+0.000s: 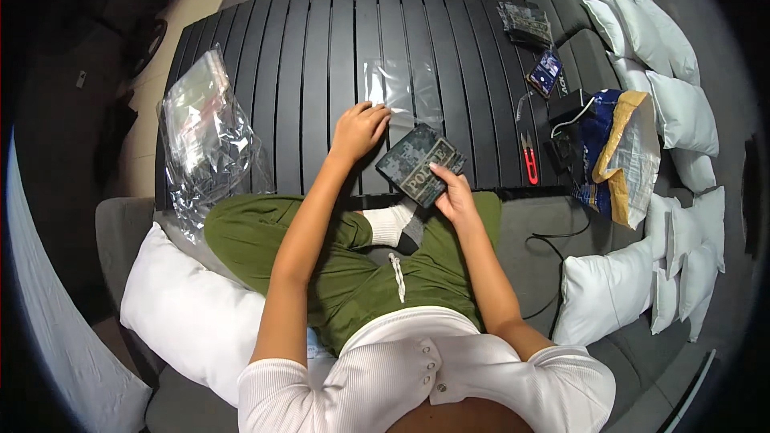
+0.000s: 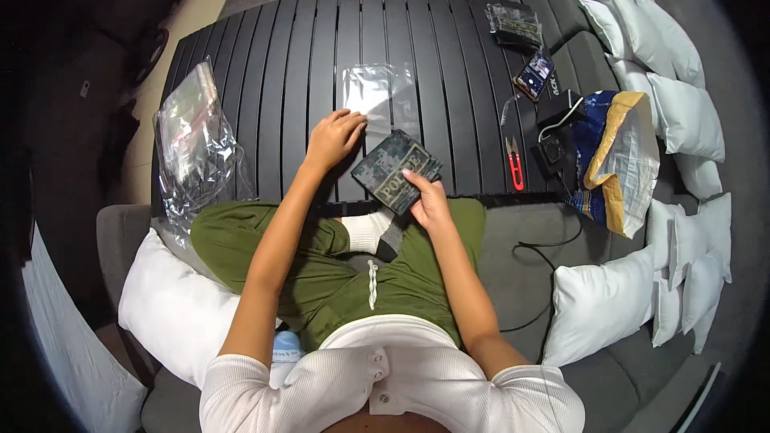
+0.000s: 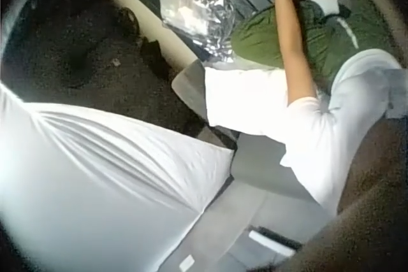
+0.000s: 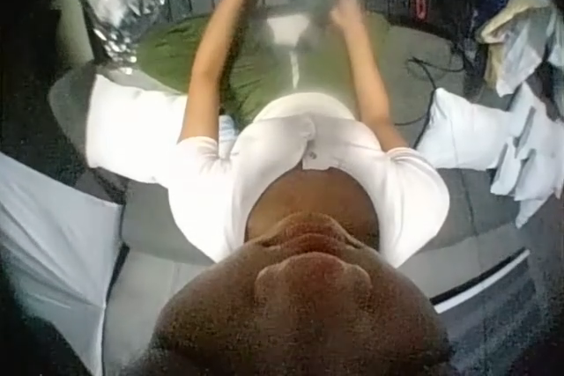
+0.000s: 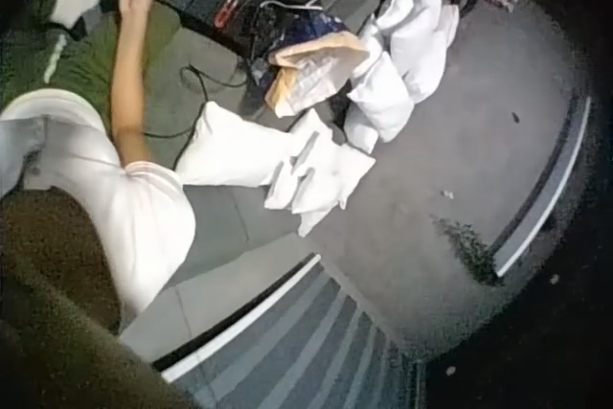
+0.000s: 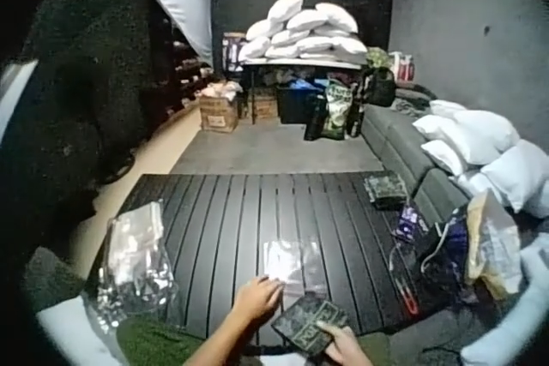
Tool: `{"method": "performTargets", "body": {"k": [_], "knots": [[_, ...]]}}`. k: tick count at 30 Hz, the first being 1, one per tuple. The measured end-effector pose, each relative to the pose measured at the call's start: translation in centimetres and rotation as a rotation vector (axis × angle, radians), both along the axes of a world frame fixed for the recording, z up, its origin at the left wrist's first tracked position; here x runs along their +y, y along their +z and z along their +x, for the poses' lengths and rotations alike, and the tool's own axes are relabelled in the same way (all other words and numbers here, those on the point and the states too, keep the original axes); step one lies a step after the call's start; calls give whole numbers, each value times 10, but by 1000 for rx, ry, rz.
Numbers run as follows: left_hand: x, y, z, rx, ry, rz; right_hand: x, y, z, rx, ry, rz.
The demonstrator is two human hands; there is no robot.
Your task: Fold a camouflage-patterned neck gaiter and place it into a plastic zip-lock bag.
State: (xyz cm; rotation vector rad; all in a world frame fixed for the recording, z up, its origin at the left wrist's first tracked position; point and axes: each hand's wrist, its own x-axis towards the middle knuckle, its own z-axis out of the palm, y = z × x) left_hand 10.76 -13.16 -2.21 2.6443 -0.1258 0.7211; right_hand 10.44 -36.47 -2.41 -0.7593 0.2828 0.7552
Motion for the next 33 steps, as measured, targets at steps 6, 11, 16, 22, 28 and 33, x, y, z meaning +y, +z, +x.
{"method": "performTargets", "body": {"k": [6,11,16,22,28,33], "knots": [[-19,25,-14,195,120,-59,0,16,-4,-248,-38,-331],[-26,24,-24,286,222,-184,-9,28,-1,-206,122,-276],[-32,24,-29,305,212,-369,-18,29,2,-121,216,-175],[-43,19,-33,211,194,-443,-29,11,12,-89,212,-86],[-42,13,-39,112,198,-451,-30,15,11,-76,205,-58],[-45,20,-37,42,243,-514,-37,14,9,-21,214,-21]]}}
